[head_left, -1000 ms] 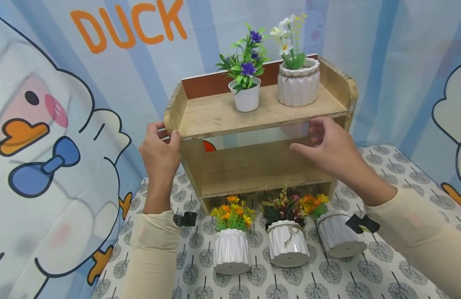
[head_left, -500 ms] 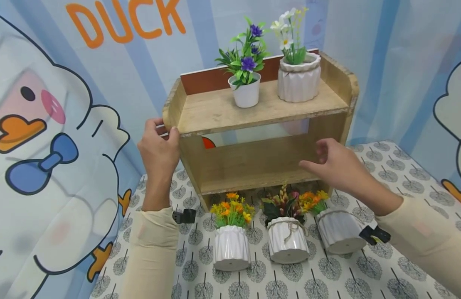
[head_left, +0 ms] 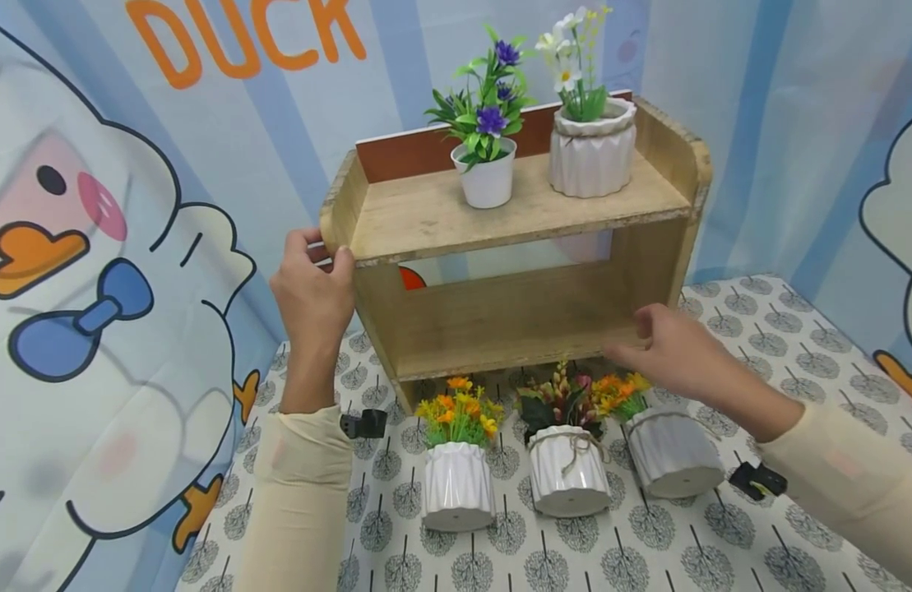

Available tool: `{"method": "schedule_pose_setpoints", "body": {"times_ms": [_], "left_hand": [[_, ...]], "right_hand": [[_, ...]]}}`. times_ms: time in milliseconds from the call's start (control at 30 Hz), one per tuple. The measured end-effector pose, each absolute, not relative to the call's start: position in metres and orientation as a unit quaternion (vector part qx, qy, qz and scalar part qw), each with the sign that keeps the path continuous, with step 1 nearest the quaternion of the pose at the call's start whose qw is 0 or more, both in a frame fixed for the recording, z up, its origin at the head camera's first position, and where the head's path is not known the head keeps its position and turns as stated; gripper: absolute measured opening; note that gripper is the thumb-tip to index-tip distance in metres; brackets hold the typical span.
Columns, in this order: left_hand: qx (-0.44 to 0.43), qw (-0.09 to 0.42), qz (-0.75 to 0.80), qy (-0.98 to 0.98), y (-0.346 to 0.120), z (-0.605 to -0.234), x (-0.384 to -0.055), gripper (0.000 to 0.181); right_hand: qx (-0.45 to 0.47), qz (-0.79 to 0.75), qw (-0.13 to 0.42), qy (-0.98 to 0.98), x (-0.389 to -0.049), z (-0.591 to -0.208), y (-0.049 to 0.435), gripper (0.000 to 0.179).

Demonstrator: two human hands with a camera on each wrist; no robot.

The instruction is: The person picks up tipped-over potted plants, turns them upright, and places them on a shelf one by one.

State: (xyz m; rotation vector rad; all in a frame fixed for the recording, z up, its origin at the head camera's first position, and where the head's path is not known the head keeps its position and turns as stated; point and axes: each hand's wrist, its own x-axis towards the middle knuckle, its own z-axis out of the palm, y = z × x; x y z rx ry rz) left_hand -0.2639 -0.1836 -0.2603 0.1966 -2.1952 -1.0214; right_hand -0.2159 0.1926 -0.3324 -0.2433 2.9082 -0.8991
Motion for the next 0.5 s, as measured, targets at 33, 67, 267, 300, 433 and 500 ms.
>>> {"method": "schedule_pose_setpoints", "body": {"times_ms": [33, 67, 267, 300, 433, 500], "left_hand": [[0.076, 0.348, -0.394, -0.847, -0.183, -0.26, -0.264, 0.035], [0.076, 0.348, -0.394, -0.847, -0.183, -0.26, -0.264, 0.035], [0.076, 0.348, -0.396, -0.846, -0.184, -0.26, -0.264, 0.035], [0.076, 0.348, -0.396, -0.846, -0.184, -0.26, -0.264, 0.035], [0.077, 0.348, -0.394, -0.847, -0.184, -0.26, -0.264, 0.035], [0.078, 0.347, -0.394, -0.848, -0.183, -0.26, -0.264, 0.035]], "right_hand": [[-0.082, -0.289, 0.049, 0.953, -0.215, -0.335, 0.194, 0.092], [-0.082, -0.284, 0.055, 0.954, -0.215, -0.337, 0.194, 0.091], [-0.088, -0.266, 0.075, 0.957, -0.212, -0.35, 0.198, 0.083], [-0.087, -0.266, 0.08, 0.957, -0.212, -0.352, 0.198, 0.078], [-0.088, -0.27, 0.096, 0.954, -0.21, -0.36, 0.201, 0.071], [-0.095, -0.268, 0.094, 0.954, -0.208, -0.365, 0.203, 0.079]]}}
